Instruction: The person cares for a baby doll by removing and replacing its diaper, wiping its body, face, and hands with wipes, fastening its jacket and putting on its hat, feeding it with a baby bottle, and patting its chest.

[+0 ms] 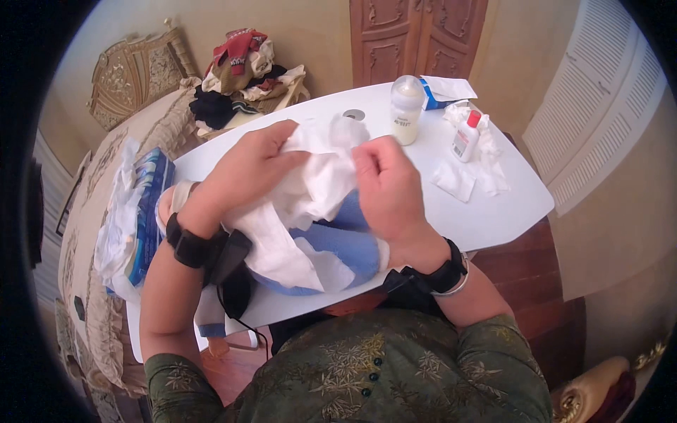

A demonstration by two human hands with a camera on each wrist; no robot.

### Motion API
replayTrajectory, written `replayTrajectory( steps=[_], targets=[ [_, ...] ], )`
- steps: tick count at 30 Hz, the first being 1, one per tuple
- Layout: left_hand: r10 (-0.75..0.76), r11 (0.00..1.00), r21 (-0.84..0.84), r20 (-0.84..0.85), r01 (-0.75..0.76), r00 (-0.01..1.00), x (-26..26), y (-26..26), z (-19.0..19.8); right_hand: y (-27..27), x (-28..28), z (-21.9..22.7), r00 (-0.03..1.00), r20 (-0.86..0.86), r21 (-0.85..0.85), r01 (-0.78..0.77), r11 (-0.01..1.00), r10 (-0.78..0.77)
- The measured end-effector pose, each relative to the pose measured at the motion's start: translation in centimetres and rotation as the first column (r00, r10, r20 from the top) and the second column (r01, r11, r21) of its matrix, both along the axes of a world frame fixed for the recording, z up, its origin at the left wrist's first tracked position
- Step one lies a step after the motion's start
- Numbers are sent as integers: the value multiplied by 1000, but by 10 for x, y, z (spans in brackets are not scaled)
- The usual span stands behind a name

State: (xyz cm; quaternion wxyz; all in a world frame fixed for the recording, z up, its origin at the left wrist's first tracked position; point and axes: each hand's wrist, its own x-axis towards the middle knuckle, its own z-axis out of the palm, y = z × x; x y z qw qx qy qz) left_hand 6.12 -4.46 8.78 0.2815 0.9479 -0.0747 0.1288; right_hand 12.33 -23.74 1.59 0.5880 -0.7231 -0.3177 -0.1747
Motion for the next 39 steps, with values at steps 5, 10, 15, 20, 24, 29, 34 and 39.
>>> replayTrajectory(
  steps=[5, 10, 15, 20, 24, 29, 34, 39],
  targets=[
    [204, 968, 147, 26, -205, 979, -1, 11, -12, -14, 11, 1, 980, -199, 57, -10, 998, 22],
    [209, 949, 210, 133, -234, 969, -7, -23, -15, 6, -10, 4, 997, 32, -79, -68, 995, 70],
    [173, 941, 242, 255, -236, 951, -5, -21, -31, 8, -1, -7, 934, 355, -335, 159, 929, -32],
    [86, 956, 244, 299, -164, 950, -10, -18, -32, 3, -1, -5, 943, 326, -337, 188, 923, -73],
    [-2, 939, 331, 277, -93, 961, -4, -9, -45, -1, 1, -1, 949, 304, -350, 188, 918, -78],
    [18, 929, 351, 265, -114, 964, -1, -6, -46, 1, 4, 0, 829, 557, -374, 306, 876, -52],
    [37, 908, 399, 221, -125, 975, -1, -10, -45, 4, 9, -1, 733, 679, -286, 299, 910, -28],
    [109, 950, 256, 254, -176, 961, 5, 20, -51, -8, 22, -5, 887, 341, 6, 330, 944, -312]
  ],
)
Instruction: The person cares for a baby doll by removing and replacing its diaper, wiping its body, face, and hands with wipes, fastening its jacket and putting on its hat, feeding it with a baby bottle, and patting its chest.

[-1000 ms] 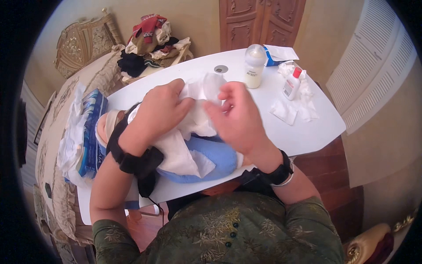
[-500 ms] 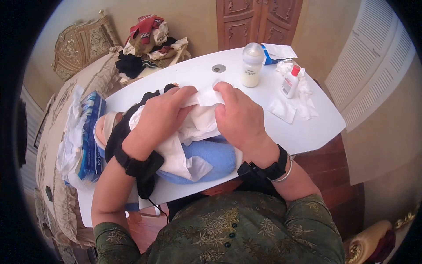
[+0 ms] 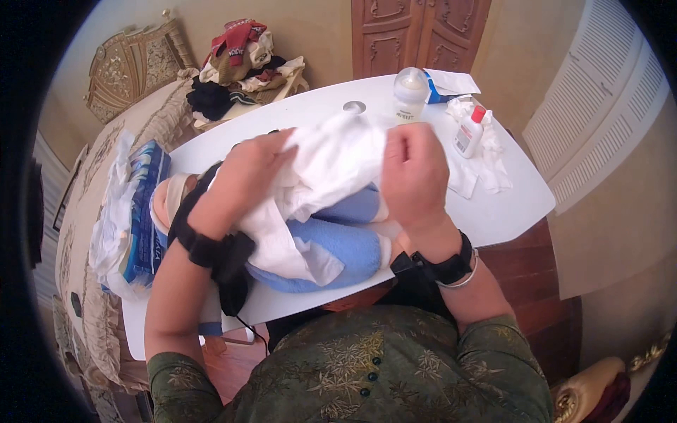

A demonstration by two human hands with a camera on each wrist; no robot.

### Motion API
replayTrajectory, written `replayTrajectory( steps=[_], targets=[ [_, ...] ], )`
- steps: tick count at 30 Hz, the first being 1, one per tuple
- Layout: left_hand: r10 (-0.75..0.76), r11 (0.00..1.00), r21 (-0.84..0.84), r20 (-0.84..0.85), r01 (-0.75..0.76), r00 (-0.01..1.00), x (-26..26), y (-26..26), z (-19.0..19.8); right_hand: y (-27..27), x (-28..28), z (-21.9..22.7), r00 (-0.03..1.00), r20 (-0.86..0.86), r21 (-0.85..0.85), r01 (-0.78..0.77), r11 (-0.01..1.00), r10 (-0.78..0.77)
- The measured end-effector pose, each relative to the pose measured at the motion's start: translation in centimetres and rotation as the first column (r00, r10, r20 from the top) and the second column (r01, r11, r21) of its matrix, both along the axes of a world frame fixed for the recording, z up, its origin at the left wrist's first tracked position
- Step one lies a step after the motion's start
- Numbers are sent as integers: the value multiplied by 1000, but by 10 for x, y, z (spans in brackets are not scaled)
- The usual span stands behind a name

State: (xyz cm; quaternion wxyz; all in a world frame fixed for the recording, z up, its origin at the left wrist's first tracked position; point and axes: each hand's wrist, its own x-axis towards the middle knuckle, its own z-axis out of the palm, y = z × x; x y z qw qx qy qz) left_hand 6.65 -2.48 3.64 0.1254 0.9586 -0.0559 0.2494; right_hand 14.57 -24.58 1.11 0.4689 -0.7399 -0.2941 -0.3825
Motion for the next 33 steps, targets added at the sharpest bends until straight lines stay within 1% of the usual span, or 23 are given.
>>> replayTrajectory(
  steps=[1, 2, 3, 4, 6, 8, 10, 12, 13, 15, 16, 17, 18, 20, 22, 23, 24, 26, 27, 30, 31, 32, 33],
  targets=[
    [29, 981, -181, -204, -67, 979, -3, 1, 15, -4, 2, -3, 1000, -1, -1, 0, 1000, 0],
    [28, 981, -181, -204, -66, 979, -1, 6, 15, -8, 3, -6, 981, -153, 129, -99, 987, 118],
    [-13, 925, -369, -263, -88, 965, 1, 13, 14, -11, 5, -10, 926, -282, 270, -173, 947, 250],
    [-65, 833, -539, -313, -121, 947, 1, 17, 13, -14, 8, -14, 927, -281, 271, -172, 947, 249],
    [-91, 828, -553, -294, -91, 952, 0, 22, 15, -18, 14, -24, 797, -435, 439, -220, 871, 420],
    [-341, 777, -629, -378, 32, 861, -4, 28, 30, -24, 22, -28, 719, -466, 555, -216, 803, 516],
    [-341, 772, -634, -458, -33, 821, -5, 36, 46, -24, 21, -23, 633, -478, 663, -195, 723, 609],
    [-298, 683, -730, -299, -17, 907, -1, 43, 50, -21, 6, -5, 511, -383, 824, -189, 535, 770],
    [-239, 679, -734, -215, 5, 947, -5, 30, 57, -20, 1, -2, 508, -383, 824, -190, 535, 771],
    [-171, 718, -695, -239, -45, 956, 1, 5, 63, -19, -12, 3, 441, -255, 907, -200, 371, 861],
    [-101, 750, -654, -258, -97, 961, 2, -1, 64, -17, -22, 12, 428, -256, 905, -209, 371, 867],
    [-241, 647, -759, -290, -69, 926, 7, -4, 61, -18, -34, 24, 415, -232, 926, -182, 330, 880],
    [-239, 644, -761, -289, -71, 927, 9, -9, 58, -19, -42, 30, 404, -206, 945, -153, 288, 891],
    [-387, 584, -802, -141, 124, 911, 12, -24, 54, -34, -35, 22, 373, -167, 953, -177, 246, 913],
    [-388, 622, -763, -103, 178, 916, 16, -30, 53, -46, -27, 12, 234, 0, 890, -442, 106, 972],
    [-432, 643, -751, -194, 149, 881, 19, -31, 55, -47, -30, 15, 210, 3, 907, -413, 86, 978],
    [-469, 665, -737, -284, 123, 837, 22, -32, 57, -44, -29, 16, 205, 3, 905, -417, 85, 979],
    [-477, 674, -728, -304, 122, 825, 25, -42, 61, -39, -25, 19, 398, -134, 962, -169, 216, 908],
    [-517, 644, -757, -328, 107, 791, 24, -48, 61, -36, -25, 18, 394, -136, 961, -172, 218, 909],
    [-581, 616, -786, -403, 58, 708, 29, -59, 57, -27, -25, 13, 593, -425, 551, -430, 715, 684],
    [-596, 676, -723, -422, 142, 684, 30, -61, 55, -20, -15, 26, 561, -598, 522, -269, 809, 572],
    [-608, 723, -653, -444, 227, 659, 31, -64, 52, -24, -16, 22, 557, -604, 519, -267, 812, 570],
    [-662, 683, -662, -382, 308, 645, 37, -65, 40, -32, -15, 16, 686, -431, 252, -533, 808, 587]
  ],
)
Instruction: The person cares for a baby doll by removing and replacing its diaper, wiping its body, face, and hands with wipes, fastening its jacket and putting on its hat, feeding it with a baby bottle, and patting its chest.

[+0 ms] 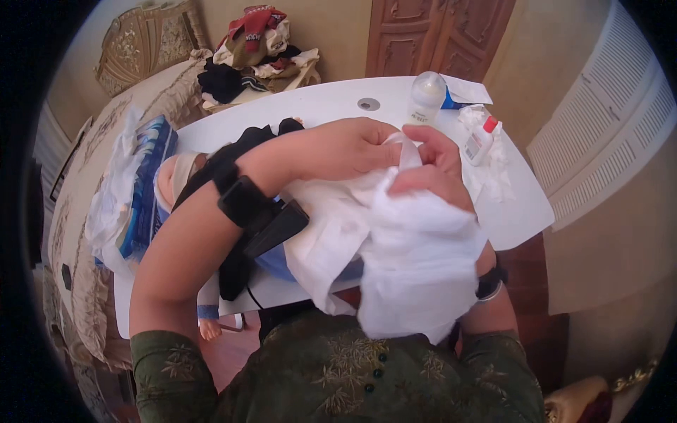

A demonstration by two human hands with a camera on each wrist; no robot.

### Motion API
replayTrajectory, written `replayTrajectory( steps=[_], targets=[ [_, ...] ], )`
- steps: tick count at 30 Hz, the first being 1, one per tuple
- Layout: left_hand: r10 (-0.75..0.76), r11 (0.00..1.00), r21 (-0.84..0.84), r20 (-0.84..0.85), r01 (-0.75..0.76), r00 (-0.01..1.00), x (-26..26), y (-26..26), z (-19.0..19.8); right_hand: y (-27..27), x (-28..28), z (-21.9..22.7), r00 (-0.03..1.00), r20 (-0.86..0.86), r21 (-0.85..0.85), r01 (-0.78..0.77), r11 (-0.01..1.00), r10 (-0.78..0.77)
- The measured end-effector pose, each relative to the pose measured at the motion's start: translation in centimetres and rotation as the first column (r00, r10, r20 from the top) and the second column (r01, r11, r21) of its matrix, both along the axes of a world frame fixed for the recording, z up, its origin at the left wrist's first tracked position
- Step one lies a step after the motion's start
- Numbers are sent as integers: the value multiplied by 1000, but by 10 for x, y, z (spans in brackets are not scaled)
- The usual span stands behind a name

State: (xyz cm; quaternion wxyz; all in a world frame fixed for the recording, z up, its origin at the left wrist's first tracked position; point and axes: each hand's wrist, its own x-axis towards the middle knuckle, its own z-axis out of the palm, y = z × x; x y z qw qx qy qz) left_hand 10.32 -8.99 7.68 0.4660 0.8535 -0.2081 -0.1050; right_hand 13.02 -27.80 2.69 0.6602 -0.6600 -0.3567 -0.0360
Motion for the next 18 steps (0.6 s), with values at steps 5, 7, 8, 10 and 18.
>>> replayTrajectory(
  steps=[5, 7, 8, 10, 18],
  targets=[
    [220, 973, -14, 349, -229, 911, -16, 10, -10, -31, 13, -14, 964, 240, -18, -116, 993, 117],
    [443, 896, -251, 488, -366, 752, -31, 32, -15, -44, 8, -13, 987, -70, 112, -139, 984, 148],
    [532, 847, -303, 486, -437, 693, -43, 41, -11, -51, 10, -14, 997, -62, 83, -48, 995, 53],
    [492, 859, -155, 514, -488, 703, -74, 45, -13, -63, 14, -21, 975, -163, 362, -86, 928, 154],
    [-367, 591, 739, 602, -322, 709, -90, -31, -92, -99, 58, -8, 999, 20, 198, 35, 980, -40]
  ],
)
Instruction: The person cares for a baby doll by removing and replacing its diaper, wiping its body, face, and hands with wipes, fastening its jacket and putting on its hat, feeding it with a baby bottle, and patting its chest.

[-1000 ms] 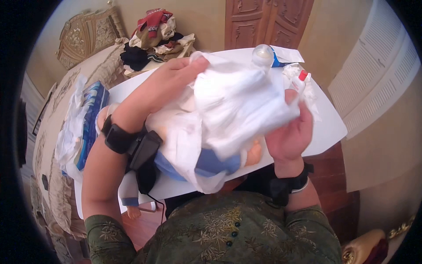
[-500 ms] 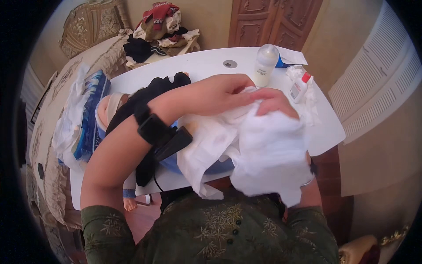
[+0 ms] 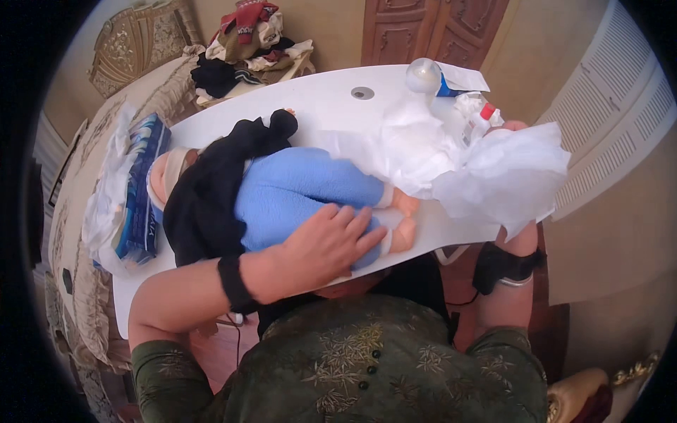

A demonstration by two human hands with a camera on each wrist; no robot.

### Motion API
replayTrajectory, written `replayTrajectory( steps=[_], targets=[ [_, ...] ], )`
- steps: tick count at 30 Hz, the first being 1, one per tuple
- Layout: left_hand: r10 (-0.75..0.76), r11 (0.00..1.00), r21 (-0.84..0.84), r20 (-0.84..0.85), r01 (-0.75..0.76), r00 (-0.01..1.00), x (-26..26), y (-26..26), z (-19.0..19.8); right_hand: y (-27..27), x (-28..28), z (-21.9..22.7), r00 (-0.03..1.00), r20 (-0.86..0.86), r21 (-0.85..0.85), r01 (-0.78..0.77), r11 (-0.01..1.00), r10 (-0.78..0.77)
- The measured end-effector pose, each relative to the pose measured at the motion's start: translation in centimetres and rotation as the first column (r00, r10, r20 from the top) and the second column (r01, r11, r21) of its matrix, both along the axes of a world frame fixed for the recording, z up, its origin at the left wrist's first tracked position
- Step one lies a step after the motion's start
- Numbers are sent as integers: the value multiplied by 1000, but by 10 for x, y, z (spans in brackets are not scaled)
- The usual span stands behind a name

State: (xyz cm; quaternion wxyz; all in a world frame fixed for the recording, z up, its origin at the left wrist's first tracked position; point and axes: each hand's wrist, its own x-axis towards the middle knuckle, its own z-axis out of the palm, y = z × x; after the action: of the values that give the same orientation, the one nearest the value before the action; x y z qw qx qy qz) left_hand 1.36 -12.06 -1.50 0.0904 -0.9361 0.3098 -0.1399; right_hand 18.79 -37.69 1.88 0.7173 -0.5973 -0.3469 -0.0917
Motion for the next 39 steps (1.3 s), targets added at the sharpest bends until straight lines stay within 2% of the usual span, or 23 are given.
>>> replayTrajectory(
  steps=[1, 3, 5, 6, 8, 11, 13, 14, 15, 16, 17, 19, 23, 24, 25, 26, 27, 28, 29, 31, 32, 34, 39],
  targets=[
    [-4, 1000, -1, 0, 4, 1000, 9, -3, 0, -9, 2, 6, 952, -46, 40, -302, 953, 303],
    [250, 968, 59, -287, -244, 925, 30, -3, 3, 2, -19, 28, 949, -60, 138, -298, 944, 309],
    [129, 989, -42, -225, -142, 966, 33, 14, -3, 2, -25, 34, 948, -68, 238, -287, 928, 311],
    [17, 990, -139, -155, -38, 988, 35, 21, -5, -2, -25, 33, 989, 6, 193, -147, 970, 149],
    [68, 971, -205, -253, -122, 965, 33, 18, 17, -10, -27, 33, 996, 83, 158, 12, 987, -25],
    [83, 904, -352, -409, -242, 909, 26, 26, 66, -25, -24, 34, 992, 43, 151, -122, 981, 117],
    [65, 696, -591, -512, -406, 857, 26, 36, 92, -38, -9, 21, 966, 15, 325, -247, 913, 257],
    [66, 697, -591, -511, -406, 857, 30, 45, 93, -39, -7, 16, 966, 17, 326, -248, 912, 257],
    [-39, 517, -777, -441, -360, 896, 34, 56, 93, -40, -7, 12, 997, 43, 56, 55, 997, -58],
    [-124, 299, -907, -344, -296, 931, 37, 65, 94, -40, -6, 8, 925, 152, -195, 373, 907, -348],
    [-123, 302, -907, -343, -294, 931, 40, 74, 95, -39, -4, 3, 924, 153, -191, 375, 907, -349],
    [-168, 107, -958, -280, -265, 945, 43, 89, 97, -30, -5, -4, 919, 282, -518, 388, 762, -276],
    [-144, 54, -971, -239, -233, 960, 38, 109, 108, 25, -38, -12, 768, 632, -578, 556, 597, -105],
    [-159, 43, -971, -241, -237, 958, 36, 115, 111, 34, -32, -32, 997, -14, -380, 60, 923, -70],
    [-173, 32, -970, -242, -240, 955, 34, 118, 114, 43, -29, -43, 779, -559, 177, -223, 959, 284],
    [-142, 12, -984, -180, -180, 973, 29, 116, 118, 53, -30, -39, 779, -557, 178, -226, 958, 287],
    [-139, 14, -984, -179, -178, 974, 27, 118, 123, 65, -30, -31, 944, -277, -240, -250, 938, 180],
    [-111, 25, -984, -176, -174, 978, 23, 123, 128, 76, -33, -23, 981, 62, -604, -109, 789, 183],
    [-82, 35, -985, -174, -172, 981, 20, 127, 133, 84, -44, -13, 852, -282, -213, -504, 837, 441],
    [-54, 87, -982, -171, -166, 984, 18, 136, 143, 106, -27, -24, 640, -499, 2, -673, 740, 584],
    [-41, 82, -986, -151, -147, 988, 19, 146, 146, 111, -29, -26, 635, -501, 4, -679, 735, 589],
    [41, 86, -984, -155, -158, 987, 18, 156, 155, 120, -35, -25, 844, -139, -281, -535, 797, 517],
    [110, 193, -951, -225, -243, 968, 16, 176, 179, 144, -35, -20, 853, -274, -336, -517, 787, 444]
  ],
)
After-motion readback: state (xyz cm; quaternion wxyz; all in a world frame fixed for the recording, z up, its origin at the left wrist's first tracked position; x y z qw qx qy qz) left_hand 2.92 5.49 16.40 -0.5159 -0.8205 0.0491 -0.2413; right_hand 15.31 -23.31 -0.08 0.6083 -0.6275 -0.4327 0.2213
